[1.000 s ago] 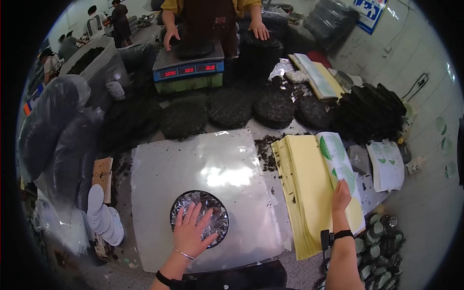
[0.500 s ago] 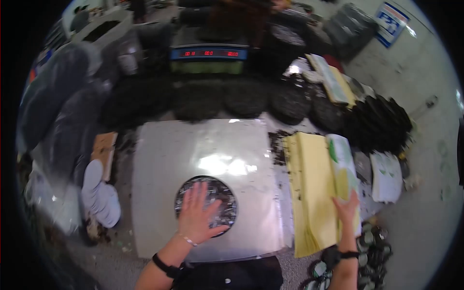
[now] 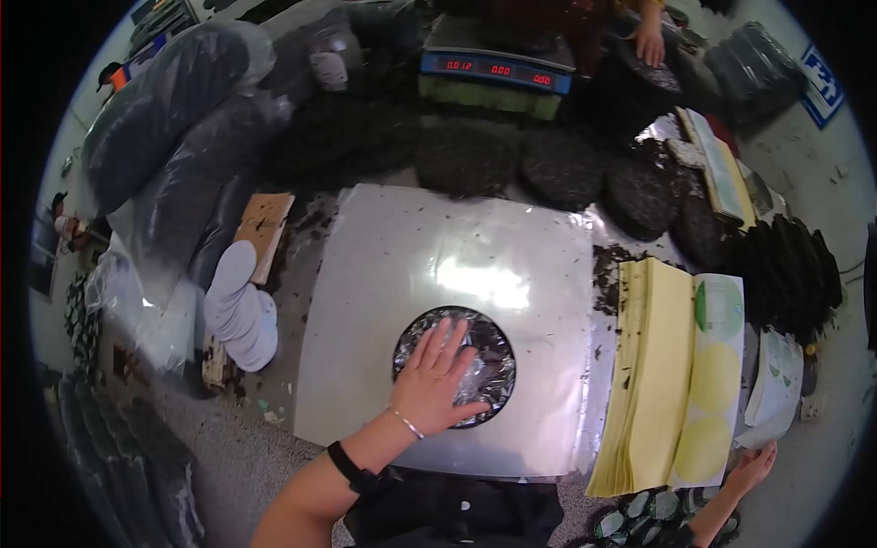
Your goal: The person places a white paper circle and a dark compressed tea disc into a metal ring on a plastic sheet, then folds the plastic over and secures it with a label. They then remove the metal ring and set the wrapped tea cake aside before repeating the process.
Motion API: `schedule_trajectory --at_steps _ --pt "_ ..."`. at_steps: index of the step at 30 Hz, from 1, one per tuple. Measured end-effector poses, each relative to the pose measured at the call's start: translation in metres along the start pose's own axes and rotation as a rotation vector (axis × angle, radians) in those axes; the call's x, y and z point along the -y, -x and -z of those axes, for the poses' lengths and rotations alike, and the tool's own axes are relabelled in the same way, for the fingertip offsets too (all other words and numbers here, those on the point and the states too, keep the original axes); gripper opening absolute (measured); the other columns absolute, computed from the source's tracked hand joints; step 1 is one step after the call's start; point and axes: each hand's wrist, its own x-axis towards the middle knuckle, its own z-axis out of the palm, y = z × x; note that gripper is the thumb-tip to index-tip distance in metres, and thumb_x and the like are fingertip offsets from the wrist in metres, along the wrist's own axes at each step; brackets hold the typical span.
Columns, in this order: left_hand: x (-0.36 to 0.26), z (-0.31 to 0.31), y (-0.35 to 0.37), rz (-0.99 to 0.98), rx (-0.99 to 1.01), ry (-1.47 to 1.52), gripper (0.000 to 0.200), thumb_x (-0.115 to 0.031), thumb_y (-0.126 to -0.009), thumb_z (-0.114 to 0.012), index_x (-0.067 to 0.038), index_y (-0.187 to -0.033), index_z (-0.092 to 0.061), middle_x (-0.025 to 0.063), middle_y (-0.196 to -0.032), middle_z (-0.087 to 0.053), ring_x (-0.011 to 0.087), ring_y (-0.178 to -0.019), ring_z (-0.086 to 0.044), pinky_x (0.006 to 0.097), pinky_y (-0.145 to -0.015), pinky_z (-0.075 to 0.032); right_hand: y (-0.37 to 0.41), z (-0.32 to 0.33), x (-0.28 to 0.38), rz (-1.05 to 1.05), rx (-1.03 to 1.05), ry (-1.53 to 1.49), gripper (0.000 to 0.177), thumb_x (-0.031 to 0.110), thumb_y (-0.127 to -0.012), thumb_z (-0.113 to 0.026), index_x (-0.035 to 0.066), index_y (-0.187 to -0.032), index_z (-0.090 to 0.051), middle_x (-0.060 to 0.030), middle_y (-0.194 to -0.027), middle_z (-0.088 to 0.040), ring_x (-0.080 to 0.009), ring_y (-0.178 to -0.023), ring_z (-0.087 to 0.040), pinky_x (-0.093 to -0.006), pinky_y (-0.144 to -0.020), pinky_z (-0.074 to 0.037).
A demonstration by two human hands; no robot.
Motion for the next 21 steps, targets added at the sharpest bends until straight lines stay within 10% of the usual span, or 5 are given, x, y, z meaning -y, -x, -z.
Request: schedule_trajectory --at_steps 2,4,7,17,21 --pt "0.003 0.000 0.000 -0.009 0.015 -0.004 0.086 -0.069 -0.088 -0.064 -0.002 -0.141 -0.056 0.0210 -0.161 -0.038 0.0404 -0.154 -0.026 0.0518 -0.127 -0.017 0.128 -0.120 0.037 0.013 0.087 -0.094 0.038 0.030 -0.108 -0.059 0.005 -0.136 -0.055 -0.0044 -0.113 -0.066 -0.0119 -0.096 -0.064 -0.0249 -0.055 -0.048" --pt "0.004 -0.005 -0.002 -0.028 0.030 0.033 0.081 -0.066 -0.089 -0.065 -0.001 -0.138 -0.059 0.0219 -0.158 -0.043 0.0371 -0.151 -0.034 0.0497 -0.126 -0.019 0.232 -0.197 0.040 -0.104 0.413 -0.147 0.037 0.027 -0.111 -0.050 0.003 -0.140 -0.050 -0.0092 -0.131 -0.060 -0.0184 -0.114 -0.063 -0.0459 -0.081 -0.066" --pt "0.005 -0.007 -0.002 0.002 0.048 0.133 0.081 -0.063 -0.091 -0.064 0.002 -0.138 -0.058 0.0234 -0.157 -0.045 0.0355 -0.150 -0.036 0.0470 -0.126 -0.022 0.352 -0.279 0.046 0.155 0.966 -0.219 0.024 0.017 -0.112 -0.039 0.001 -0.123 -0.054 -0.0237 -0.153 -0.049 -0.0403 -0.139 -0.051 -0.0532 -0.118 -0.041" --pt "0.010 -0.034 0.007 0.221 0.277 0.542 0.052 -0.041 -0.106 -0.043 -0.015 -0.149 -0.052 0.0113 -0.152 -0.054 0.0299 -0.142 -0.047 0.0420 -0.121 -0.035 0.451 -0.308 0.055 0.792 1.501 0.399 0.059 -0.003 -0.084 -0.068 0.003 -0.142 -0.058 -0.0244 -0.157 -0.045 -0.0430 -0.147 -0.042 -0.0472 -0.115 -0.045" --pt "0.005 -0.036 0.005 0.738 0.090 2.184 0.055 -0.040 -0.109 -0.028 -0.013 -0.155 -0.043 0.0103 -0.159 -0.047 0.0294 -0.144 -0.045 0.0417 -0.122 -0.034 0.461 -0.318 0.054 0.889 1.489 0.534 0.057 0.005 -0.086 -0.069 0.001 -0.142 -0.057 -0.0240 -0.153 -0.049 -0.0413 -0.145 -0.045 -0.0456 -0.110 -0.050"
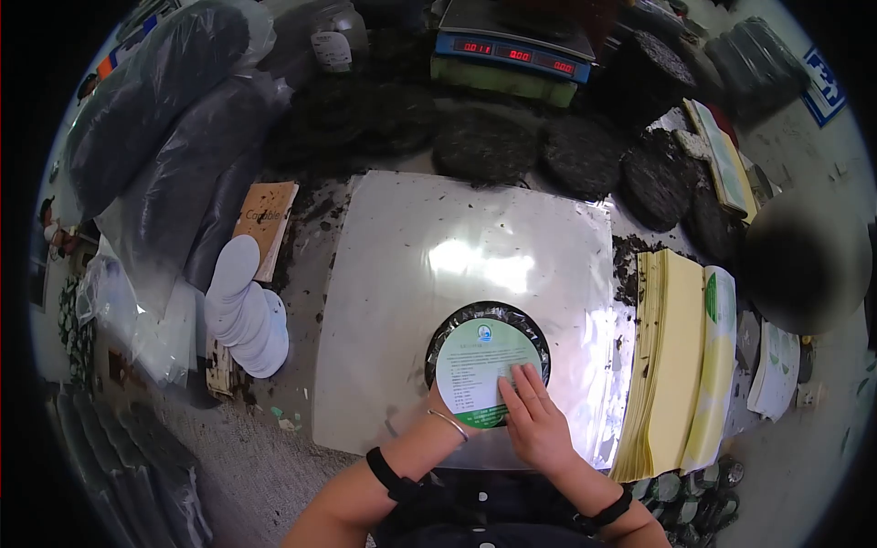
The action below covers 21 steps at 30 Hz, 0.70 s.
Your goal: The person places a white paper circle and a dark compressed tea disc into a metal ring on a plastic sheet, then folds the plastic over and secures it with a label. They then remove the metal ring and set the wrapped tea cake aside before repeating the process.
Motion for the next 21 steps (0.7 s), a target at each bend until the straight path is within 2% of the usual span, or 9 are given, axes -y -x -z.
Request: schedule_trajectory --at_steps 1,5,10,11,14,16,19,20,21 --pt "0.001 0.000 0.001 0.080 -0.011 0.423 0.056 -0.039 -0.110 -0.024 -0.013 -0.156 -0.041 0.0101 -0.160 -0.045 0.0293 -0.145 -0.045 0.0416 -0.122 -0.034 0.000 0.002 0.003 -0.011 -0.004 0.002 0.057 0.005 -0.086 -0.069 0.001 -0.142 -0.057 -0.0240 -0.153 -0.049 -0.0413 -0.145 -0.045 -0.0456 -0.110 -0.050" --pt "0.001 0.005 -0.004 0.121 0.045 0.523 0.056 -0.039 -0.110 -0.024 -0.013 -0.155 -0.042 0.0103 -0.160 -0.045 0.0297 -0.145 -0.044 0.0416 -0.122 -0.034 -0.004 0.019 0.013 -0.028 -0.033 0.051 0.058 0.007 -0.086 -0.069 -0.003 -0.141 -0.056 -0.0242 -0.150 -0.052 -0.0414 -0.144 -0.046 -0.0453 -0.110 -0.050" --pt "-0.016 -0.011 0.008 -0.242 0.019 -1.761 0.050 -0.034 -0.108 -0.034 -0.012 -0.149 -0.050 0.0087 -0.152 -0.055 0.0262 -0.140 -0.050 0.0408 -0.118 -0.038 -0.006 0.004 0.001 -0.037 -0.036 0.071 0.056 0.006 -0.086 -0.069 -0.004 -0.140 -0.056 -0.0241 -0.148 -0.053 -0.0416 -0.143 -0.047 -0.0450 -0.111 -0.049" --pt "-0.011 -0.007 0.003 -0.243 0.014 -1.758 0.050 -0.034 -0.108 -0.034 -0.012 -0.149 -0.050 0.0087 -0.152 -0.055 0.0262 -0.140 -0.050 0.0408 -0.118 -0.038 -0.009 0.005 0.000 -0.030 -0.021 0.081 0.056 0.009 -0.086 -0.070 -0.004 -0.140 -0.057 -0.0240 -0.148 -0.053 -0.0413 -0.143 -0.047 -0.0455 -0.111 -0.049" --pt "-0.003 -0.005 0.001 -0.289 -0.029 -0.999 0.046 -0.033 -0.106 -0.039 -0.014 -0.144 -0.057 0.0060 -0.146 -0.061 0.0248 -0.138 -0.052 0.0403 -0.117 -0.039 -0.014 0.015 0.008 -0.052 0.064 0.066 0.056 0.016 -0.087 -0.071 -0.003 -0.139 -0.058 -0.0228 -0.148 -0.054 -0.0403 -0.143 -0.048 -0.0471 -0.112 -0.048" --pt "-0.012 -0.008 0.006 -0.344 -0.028 -1.485 0.046 -0.034 -0.105 -0.042 -0.016 -0.144 -0.057 0.0052 -0.148 -0.059 0.0246 -0.139 -0.052 0.0394 -0.118 -0.037 -0.023 0.040 0.015 -0.077 0.135 0.047 0.056 0.021 -0.089 -0.072 -0.002 -0.139 -0.059 -0.0216 -0.148 -0.055 -0.0396 -0.143 -0.049 -0.0483 -0.112 -0.047" --pt "-0.011 -0.003 0.003 -0.478 -0.030 -1.804 0.050 -0.038 -0.102 -0.048 -0.017 -0.147 -0.054 0.0052 -0.151 -0.056 0.0255 -0.139 -0.052 0.0390 -0.119 -0.036 -0.056 0.093 0.032 -0.227 0.641 0.117 0.062 0.035 -0.096 -0.064 0.004 -0.148 -0.053 -0.0174 -0.155 -0.049 -0.0357 -0.148 -0.042 -0.0497 -0.120 -0.037" --pt "-0.010 -0.002 0.004 -0.540 -0.058 -1.795 0.052 -0.039 -0.100 -0.051 -0.017 -0.147 -0.054 0.0066 -0.150 -0.057 0.0264 -0.139 -0.051 0.0392 -0.119 -0.036 -0.074 0.082 0.018 -0.225 0.647 0.115 0.062 0.035 -0.096 -0.064 0.004 -0.148 -0.053 -0.0174 -0.155 -0.049 -0.0357 -0.148 -0.042 -0.0497 -0.120 -0.037" --pt "-0.009 -0.002 0.005 -0.603 -0.086 -1.786 0.053 -0.040 -0.099 -0.053 -0.016 -0.147 -0.053 0.0081 -0.149 -0.057 0.0274 -0.139 -0.051 0.0394 -0.119 -0.036 -0.088 0.056 -0.004 -0.063 0.373 0.011 0.064 0.034 -0.098 -0.061 0.004 -0.152 -0.047 -0.0174 -0.159 -0.045 -0.0346 -0.150 -0.040 -0.0485 -0.121 -0.034"
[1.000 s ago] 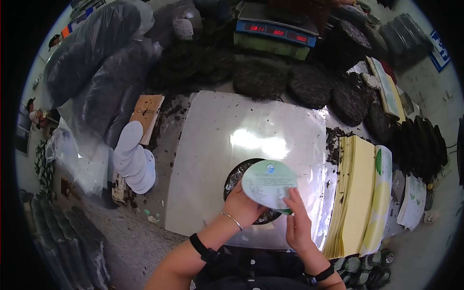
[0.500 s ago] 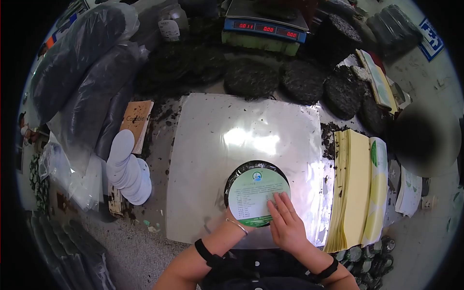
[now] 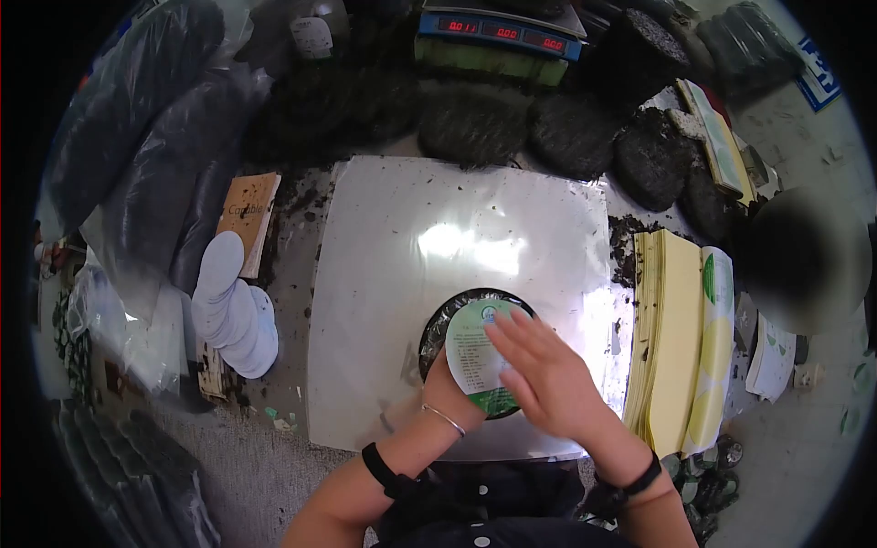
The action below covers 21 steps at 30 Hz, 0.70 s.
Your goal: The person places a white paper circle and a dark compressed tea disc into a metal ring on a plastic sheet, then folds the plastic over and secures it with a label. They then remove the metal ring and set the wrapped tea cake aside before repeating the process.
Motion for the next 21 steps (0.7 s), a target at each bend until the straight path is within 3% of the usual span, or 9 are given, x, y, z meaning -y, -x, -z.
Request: schedule_trajectory --at_steps 1,4,5,7,8,13,17,19,21 --pt "0.000 0.000 0.001 -0.014 -0.058 -0.006 0.056 -0.042 -0.098 -0.055 -0.015 -0.147 -0.053 0.0095 -0.148 -0.057 0.0283 -0.140 -0.050 0.0396 -0.119 -0.036 -0.013 -0.021 -0.013 0.170 -0.274 -0.083 0.065 0.034 -0.100 -0.058 0.004 -0.156 -0.042 -0.0175 -0.162 -0.041 -0.0336 -0.152 -0.037 -0.0474 -0.123 -0.031" --pt "0.000 0.044 -0.001 0.001 0.263 0.244 0.055 -0.037 -0.092 -0.066 -0.006 -0.137 -0.060 0.0166 -0.143 -0.059 0.0309 -0.140 -0.049 0.0412 -0.121 -0.034 -0.025 -0.059 -0.016 0.110 -0.301 0.077 0.066 0.032 -0.103 -0.053 0.004 -0.160 -0.035 -0.0170 -0.166 -0.034 -0.0320 -0.154 -0.033 -0.0451 -0.126 -0.025" --pt "0.009 0.052 0.013 0.028 0.245 0.251 0.055 -0.037 -0.092 -0.066 -0.006 -0.137 -0.060 0.0166 -0.143 -0.059 0.0309 -0.140 -0.049 0.0412 -0.121 -0.034 -0.023 -0.058 -0.017 0.137 -0.282 0.075 0.066 0.032 -0.103 -0.053 0.004 -0.160 -0.035 -0.0170 -0.166 -0.034 -0.0320 -0.154 -0.033 -0.0451 -0.126 -0.025" --pt "0.032 0.071 0.038 -0.416 0.103 -0.304 0.058 -0.042 -0.090 -0.069 0.001 -0.128 -0.063 0.0202 -0.135 -0.061 0.0346 -0.132 -0.054 0.0431 -0.120 -0.035 -0.024 -0.060 -0.015 0.096 -0.264 0.137 0.069 0.033 -0.102 -0.054 0.003 -0.160 -0.034 -0.0165 -0.167 -0.033 -0.0305 -0.155 -0.032 -0.0437 -0.127 -0.023" --pt "0.041 0.077 0.046 -0.496 0.116 -0.332 0.060 -0.045 -0.088 -0.071 0.004 -0.122 -0.064 0.0226 -0.128 -0.064 0.0366 -0.129 -0.056 0.0443 -0.120 -0.035 -0.026 -0.062 -0.009 0.093 -0.241 0.177 0.068 0.035 -0.103 -0.052 0.001 -0.160 -0.034 -0.0161 -0.167 -0.032 -0.0289 -0.156 -0.030 -0.0430 -0.128 -0.021" --pt "0.060 0.081 0.039 -0.465 0.249 -0.203 0.048 -0.035 -0.088 -0.073 0.005 -0.114 -0.067 0.0248 -0.124 -0.067 0.0368 -0.125 -0.059 0.0452 -0.120 -0.037 -0.034 -0.085 0.011 0.182 -0.215 0.290 0.068 0.040 -0.104 -0.051 0.002 -0.158 -0.037 -0.0169 -0.167 -0.033 -0.0292 -0.155 -0.030 -0.0446 -0.128 -0.021" --pt "0.092 0.052 0.037 -0.026 0.010 0.602 0.033 -0.019 -0.099 -0.063 -0.002 -0.127 -0.065 0.0219 -0.129 -0.067 0.0287 -0.120 -0.066 0.0377 -0.107 -0.049 -0.035 -0.080 0.012 0.235 -0.277 0.181 0.069 0.045 -0.102 -0.052 0.007 -0.158 -0.040 -0.0183 -0.166 -0.034 -0.0325 -0.155 -0.029 -0.0479 -0.127 -0.020" --pt "0.067 0.017 -0.001 0.190 -0.521 0.699 0.034 -0.022 -0.105 -0.057 -0.004 -0.134 -0.063 0.0189 -0.129 -0.069 0.0283 -0.124 -0.065 0.0367 -0.108 -0.047 -0.034 -0.083 0.028 0.212 -0.293 0.113 0.068 0.048 -0.101 -0.054 0.007 -0.154 -0.046 -0.0204 -0.165 -0.035 -0.0342 -0.155 -0.030 -0.0492 -0.127 -0.019" --pt "0.071 0.024 -0.007 0.206 -0.465 0.754 0.037 -0.025 -0.108 -0.052 -0.004 -0.138 -0.060 0.0184 -0.131 -0.069 0.0285 -0.126 -0.064 0.0368 -0.108 -0.047 -0.029 -0.089 0.040 0.239 -0.215 0.185 0.065 0.047 -0.101 -0.053 0.005 -0.151 -0.048 -0.0211 -0.166 -0.033 -0.0352 -0.155 -0.029 -0.0498 -0.127 -0.019"
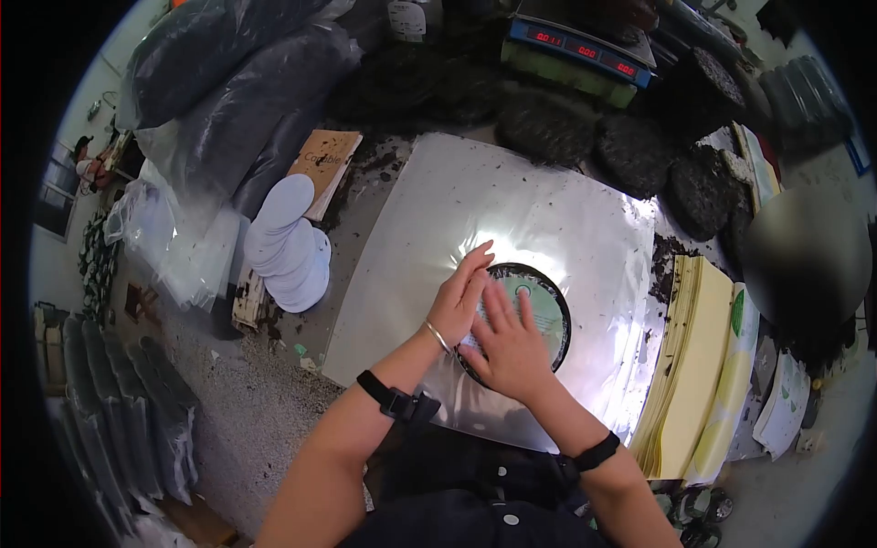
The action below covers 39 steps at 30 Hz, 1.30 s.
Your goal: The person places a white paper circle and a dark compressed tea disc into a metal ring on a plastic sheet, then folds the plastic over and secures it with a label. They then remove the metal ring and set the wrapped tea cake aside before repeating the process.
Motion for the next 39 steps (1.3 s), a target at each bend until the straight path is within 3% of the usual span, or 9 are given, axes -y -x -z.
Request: schedule_trajectory --at_steps 4,11,15,20,24,27,30,33,39 --pt "0.011 0.006 -0.007 0.124 0.181 -0.032 0.046 -0.033 -0.113 -0.041 -0.005 -0.148 -0.050 0.0197 -0.139 -0.064 0.0278 -0.130 -0.061 0.0360 -0.110 -0.045 0.070 0.035 -0.011 0.369 0.475 -0.703 0.060 0.034 -0.102 -0.055 0.002 -0.152 -0.046 -0.0226 -0.164 -0.034 -0.0352 -0.154 -0.030 -0.0480 -0.127 -0.023" --pt "-0.132 -0.037 0.041 -0.029 0.724 0.454 0.078 -0.059 -0.110 -0.012 -0.002 -0.157 -0.039 0.0194 -0.161 -0.043 0.0258 -0.148 -0.042 0.0335 -0.120 -0.031 0.072 0.004 -0.023 0.040 -0.011 -0.365 0.058 0.024 -0.104 -0.054 0.003 -0.156 -0.041 -0.0228 -0.160 -0.038 -0.0355 -0.143 -0.041 -0.0472 -0.118 -0.033" --pt "-0.080 -0.007 0.079 -0.356 -0.099 -0.535 0.080 -0.058 -0.105 -0.044 0.002 -0.158 -0.033 0.0240 -0.168 -0.025 0.0332 -0.158 -0.021 0.0504 -0.127 0.001 0.085 0.031 -0.045 -0.115 -0.402 -0.616 0.052 0.031 -0.105 -0.056 0.000 -0.146 -0.054 -0.0241 -0.146 -0.055 -0.0326 -0.110 -0.067 -0.0445 -0.093 -0.053" --pt "0.025 -0.017 0.085 0.110 -0.061 -0.333 0.085 -0.041 -0.091 -0.075 0.002 -0.154 -0.039 0.0324 -0.160 -0.035 0.0363 -0.158 -0.016 0.0531 -0.127 -0.005 0.106 -0.010 -0.088 -0.963 -0.276 -1.246 0.043 0.031 -0.103 -0.061 -0.005 -0.124 -0.070 -0.0191 -0.118 -0.070 -0.0185 -0.093 -0.068 -0.0300 -0.077 -0.053" --pt "-0.063 -0.036 0.062 0.190 -0.132 0.423 0.072 -0.015 -0.091 -0.074 -0.001 -0.152 -0.038 0.0209 -0.141 -0.055 0.0318 -0.134 -0.052 0.0471 -0.113 -0.044 0.162 -0.022 -0.081 -0.576 -0.672 -1.162 0.048 0.031 -0.112 -0.039 -0.004 -0.132 -0.065 -0.0115 -0.126 -0.071 -0.0189 -0.115 -0.066 -0.0324 -0.101 -0.050" --pt "-0.174 -0.093 0.061 -0.237 0.293 0.393 0.062 -0.019 -0.098 -0.068 -0.005 -0.152 -0.040 0.0201 -0.136 -0.060 0.0302 -0.126 -0.059 0.0405 -0.109 -0.047 0.185 -0.026 -0.048 -0.459 -0.465 -1.256 0.058 0.042 -0.112 -0.039 0.001 -0.151 -0.049 -0.0157 -0.150 -0.056 -0.0268 -0.142 -0.048 -0.0437 -0.120 -0.033" --pt "-0.264 -0.137 0.101 -0.507 1.160 0.205 0.073 -0.042 -0.099 -0.067 -0.012 -0.160 -0.038 0.0276 -0.144 -0.056 0.0405 -0.137 -0.051 0.0443 -0.116 -0.039 0.187 -0.004 -0.015 -0.253 -0.171 -0.124 0.080 0.056 -0.095 -0.058 0.006 -0.156 -0.042 -0.0142 -0.160 -0.043 -0.0314 -0.151 -0.035 -0.0529 -0.124 -0.024" --pt "-0.274 -0.134 0.099 -1.028 0.920 0.045 0.061 -0.029 -0.097 -0.068 -0.005 -0.150 -0.052 0.0207 -0.147 -0.058 0.0369 -0.131 -0.059 0.0482 -0.114 -0.041 0.212 -0.023 -0.034 -0.213 -0.149 0.077 0.093 0.057 -0.087 -0.069 0.007 -0.158 -0.038 -0.0123 -0.159 -0.043 -0.0338 -0.152 -0.034 -0.0564 -0.124 -0.023" --pt "-0.028 -0.055 0.113 -0.305 0.248 -0.813 0.055 -0.031 -0.106 -0.051 -0.005 -0.153 -0.045 0.0221 -0.155 -0.048 0.0384 -0.145 -0.044 0.0502 -0.122 -0.030 0.238 -0.007 -0.025 -0.251 -0.390 -1.173 0.082 0.045 -0.097 -0.064 -0.001 -0.158 -0.036 -0.0191 -0.163 -0.038 -0.0298 -0.153 -0.032 -0.0413 -0.126 -0.022"
